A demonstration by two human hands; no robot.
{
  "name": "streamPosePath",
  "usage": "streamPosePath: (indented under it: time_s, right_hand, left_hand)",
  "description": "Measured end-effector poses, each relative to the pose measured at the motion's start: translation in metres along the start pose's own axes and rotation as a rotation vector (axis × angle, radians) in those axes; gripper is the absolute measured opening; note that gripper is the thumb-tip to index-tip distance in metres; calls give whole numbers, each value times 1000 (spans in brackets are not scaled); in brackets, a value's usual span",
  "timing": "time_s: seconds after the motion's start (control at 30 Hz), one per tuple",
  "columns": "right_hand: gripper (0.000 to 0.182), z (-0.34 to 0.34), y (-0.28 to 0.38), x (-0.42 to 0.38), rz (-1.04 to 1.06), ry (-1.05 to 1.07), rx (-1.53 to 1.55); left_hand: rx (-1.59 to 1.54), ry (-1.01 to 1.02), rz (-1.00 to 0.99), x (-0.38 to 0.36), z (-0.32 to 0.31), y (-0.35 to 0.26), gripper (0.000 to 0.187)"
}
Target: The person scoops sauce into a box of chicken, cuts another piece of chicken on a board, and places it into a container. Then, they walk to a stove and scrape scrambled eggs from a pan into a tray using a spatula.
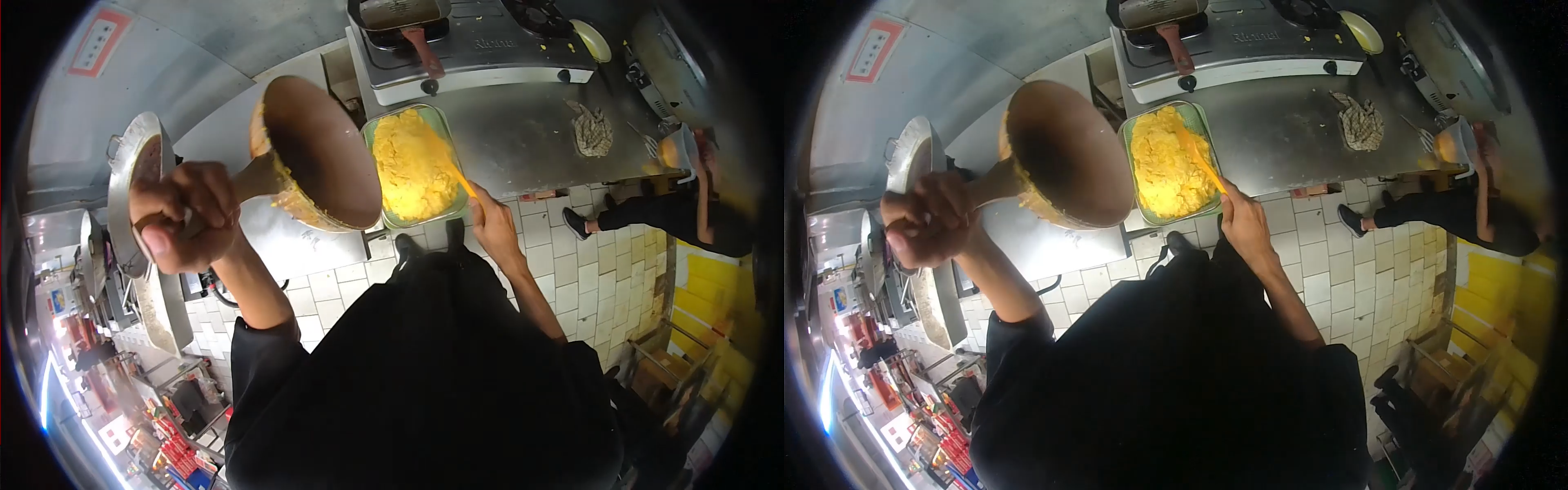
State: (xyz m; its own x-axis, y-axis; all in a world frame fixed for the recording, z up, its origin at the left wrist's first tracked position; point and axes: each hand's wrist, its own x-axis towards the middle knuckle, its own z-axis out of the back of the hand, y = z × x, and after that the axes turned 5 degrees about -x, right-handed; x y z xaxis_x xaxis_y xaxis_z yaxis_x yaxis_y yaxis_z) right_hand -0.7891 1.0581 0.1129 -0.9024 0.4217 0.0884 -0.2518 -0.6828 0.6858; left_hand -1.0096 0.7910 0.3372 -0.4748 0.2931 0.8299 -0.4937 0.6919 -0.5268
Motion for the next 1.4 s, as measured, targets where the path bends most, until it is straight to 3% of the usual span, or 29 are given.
streamPosePath:
  time_s: [0.1, 0.17, 0.23, 0.27, 0.33, 0.47, 0.53, 0.6, 0.73, 0.8, 0.87, 1.07, 1.13, 1.23, 1.4]
  right_hand:
    - [32, 5, -7, -14, -161, 141, 98]
    - [32, 3, -21, -28, -212, 97, 204]
    - [32, 9, -36, -39, -361, 108, 458]
    - [32, 16, -42, -46, -363, 103, 446]
    - [32, 31, -54, -51, -500, 98, 642]
    - [30, 66, -102, -65, -609, -48, 680]
    - [31, 87, -132, -72, -549, -114, 651]
    - [32, 109, -163, -84, -568, -150, 649]
    - [31, 162, -214, -103, -511, -171, 558]
    - [33, 180, -242, -116, -501, -172, 569]
    - [33, 204, -255, -127, -497, -158, 561]
    - [33, 247, -270, -146, -488, -239, 489]
    - [33, 255, -264, -144, -602, -206, 465]
    - [32, 246, -264, -138, -588, -301, 513]
    - [35, 250, -251, -120, -829, -211, 490]
  left_hand:
    - [27, -71, -35, -4, 11, -11, 34]
    - [103, -90, -17, -2, 8, -23, 28]
    - [-31, -42, -8, 1, 3, -30, 27]
    - [-109, -10, 0, 2, -2, -32, 27]
    - [-95, -12, 6, 4, -20, -34, 32]
    - [-143, -58, 23, 10, -73, -13, 47]
    - [-163, -145, 140, 15, -113, 0, 50]
    - [-116, -226, 136, 19, -157, 22, 49]
    - [-133, -199, 284, 51, -240, 86, 38]
    - [-22, -362, 325, 77, -289, 119, 42]
    - [-221, -379, 321, 92, -318, 148, 52]
    - [-197, -339, -3, 110, -375, 254, 39]
    - [-142, -298, -101, 121, -388, 281, 39]
    - [-133, -220, -247, 138, -384, 333, 43]
    - [-66, -183, -410, 153, -367, 416, 45]
